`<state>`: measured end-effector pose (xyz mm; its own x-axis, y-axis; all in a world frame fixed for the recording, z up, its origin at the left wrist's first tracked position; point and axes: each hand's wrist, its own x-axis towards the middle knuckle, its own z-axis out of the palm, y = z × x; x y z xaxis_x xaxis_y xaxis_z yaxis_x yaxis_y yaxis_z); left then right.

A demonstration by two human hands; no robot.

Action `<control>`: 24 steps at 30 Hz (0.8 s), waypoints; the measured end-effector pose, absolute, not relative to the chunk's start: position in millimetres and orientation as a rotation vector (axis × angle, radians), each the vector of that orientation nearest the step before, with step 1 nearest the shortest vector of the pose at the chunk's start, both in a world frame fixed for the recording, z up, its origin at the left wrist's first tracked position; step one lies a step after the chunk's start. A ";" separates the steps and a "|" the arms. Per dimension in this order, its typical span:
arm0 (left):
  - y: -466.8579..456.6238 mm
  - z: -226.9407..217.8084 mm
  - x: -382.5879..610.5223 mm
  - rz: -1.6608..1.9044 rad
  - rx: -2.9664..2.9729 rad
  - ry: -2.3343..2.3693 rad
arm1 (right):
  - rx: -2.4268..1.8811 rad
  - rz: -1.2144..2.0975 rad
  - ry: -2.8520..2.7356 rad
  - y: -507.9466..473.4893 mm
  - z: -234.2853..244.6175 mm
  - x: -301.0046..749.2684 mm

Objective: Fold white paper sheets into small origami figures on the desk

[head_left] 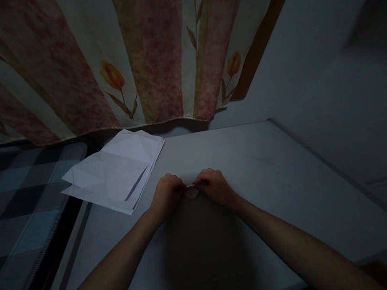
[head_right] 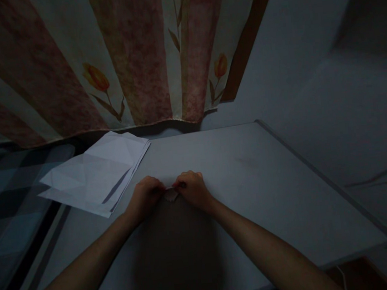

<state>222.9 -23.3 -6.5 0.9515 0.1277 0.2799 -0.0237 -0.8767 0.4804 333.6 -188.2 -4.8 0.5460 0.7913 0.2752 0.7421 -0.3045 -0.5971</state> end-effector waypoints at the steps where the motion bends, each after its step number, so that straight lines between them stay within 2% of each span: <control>1: -22.1 -7.1 221.1 0.420 2.652 0.021 | -2.088 0.057 -1.282 -189.7 -4.0 333.8; 9: -19.7 -2.6 208.1 0.316 2.946 -0.340 | -2.074 -0.156 -1.800 -205.5 3.5 334.1; 16: -30.3 12.0 202.2 0.269 3.004 -0.296 | -2.083 -0.226 -1.901 -208.5 2.9 331.9; 24: -23.2 1.4 205.9 0.386 3.016 -0.329 | -2.037 -0.372 -1.978 -203.3 3.8 332.1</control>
<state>205.9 -23.2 1.4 0.9451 -0.2014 0.2572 -0.2223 -0.9734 0.0546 332.1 -203.3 3.8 0.0310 0.9281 0.3710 0.9995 -0.0255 -0.0196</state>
